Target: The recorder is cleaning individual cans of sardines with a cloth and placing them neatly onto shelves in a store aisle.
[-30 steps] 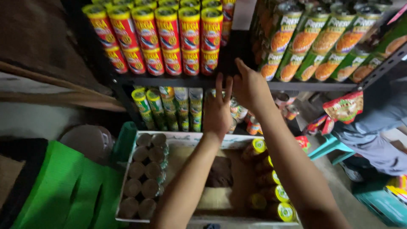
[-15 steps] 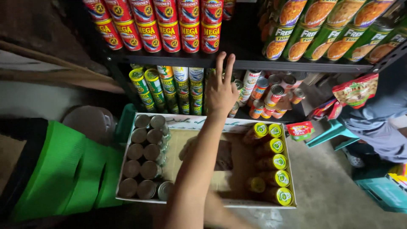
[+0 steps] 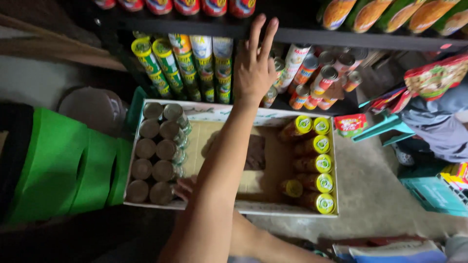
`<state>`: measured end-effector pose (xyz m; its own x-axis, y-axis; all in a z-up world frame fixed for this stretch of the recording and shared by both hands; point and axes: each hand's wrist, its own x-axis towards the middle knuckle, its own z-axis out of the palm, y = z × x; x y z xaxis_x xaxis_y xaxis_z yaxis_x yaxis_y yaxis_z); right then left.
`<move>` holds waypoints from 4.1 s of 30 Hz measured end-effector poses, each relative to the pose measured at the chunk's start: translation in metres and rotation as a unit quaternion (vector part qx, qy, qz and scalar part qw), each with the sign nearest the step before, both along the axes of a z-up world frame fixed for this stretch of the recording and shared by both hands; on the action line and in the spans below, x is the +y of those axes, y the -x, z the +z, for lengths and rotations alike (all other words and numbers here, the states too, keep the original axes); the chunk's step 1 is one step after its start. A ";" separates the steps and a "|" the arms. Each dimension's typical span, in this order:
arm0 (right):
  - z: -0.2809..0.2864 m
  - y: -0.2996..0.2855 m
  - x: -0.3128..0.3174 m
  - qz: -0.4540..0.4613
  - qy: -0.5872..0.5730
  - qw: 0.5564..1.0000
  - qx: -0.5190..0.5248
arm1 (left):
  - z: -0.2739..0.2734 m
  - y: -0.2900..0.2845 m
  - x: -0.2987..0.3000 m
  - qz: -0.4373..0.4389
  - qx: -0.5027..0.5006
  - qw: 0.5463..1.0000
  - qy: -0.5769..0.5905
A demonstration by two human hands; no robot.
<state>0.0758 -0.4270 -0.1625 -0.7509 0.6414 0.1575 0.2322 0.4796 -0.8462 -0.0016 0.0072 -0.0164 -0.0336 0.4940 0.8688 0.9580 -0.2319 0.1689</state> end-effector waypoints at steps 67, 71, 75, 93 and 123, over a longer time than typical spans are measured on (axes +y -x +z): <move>0.020 0.015 0.286 -0.019 -0.297 0.912 -0.284 | -0.024 0.016 0.021 -0.079 0.002 0.996 0.036; 0.045 0.042 0.302 -0.064 -0.096 0.934 -0.339 | -0.043 0.018 0.036 -0.080 0.042 0.990 0.108; 0.052 0.020 0.307 -0.059 -0.207 0.948 -0.236 | -0.014 0.036 0.016 -0.175 0.045 0.980 0.088; 0.174 -0.051 0.166 -0.346 0.350 0.557 0.669 | -0.041 -0.008 -0.071 -0.453 0.123 0.844 0.259; 0.219 -0.046 0.245 -0.232 0.391 0.619 0.640 | 0.006 0.105 -0.152 -0.572 -0.735 0.109 0.347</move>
<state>0.1217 -0.1824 0.0566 -0.0372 0.9974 -0.0611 -0.9098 -0.0591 -0.4107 -0.1063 -0.1444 -0.0101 0.5440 0.8354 0.0793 -0.8118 0.5000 0.3016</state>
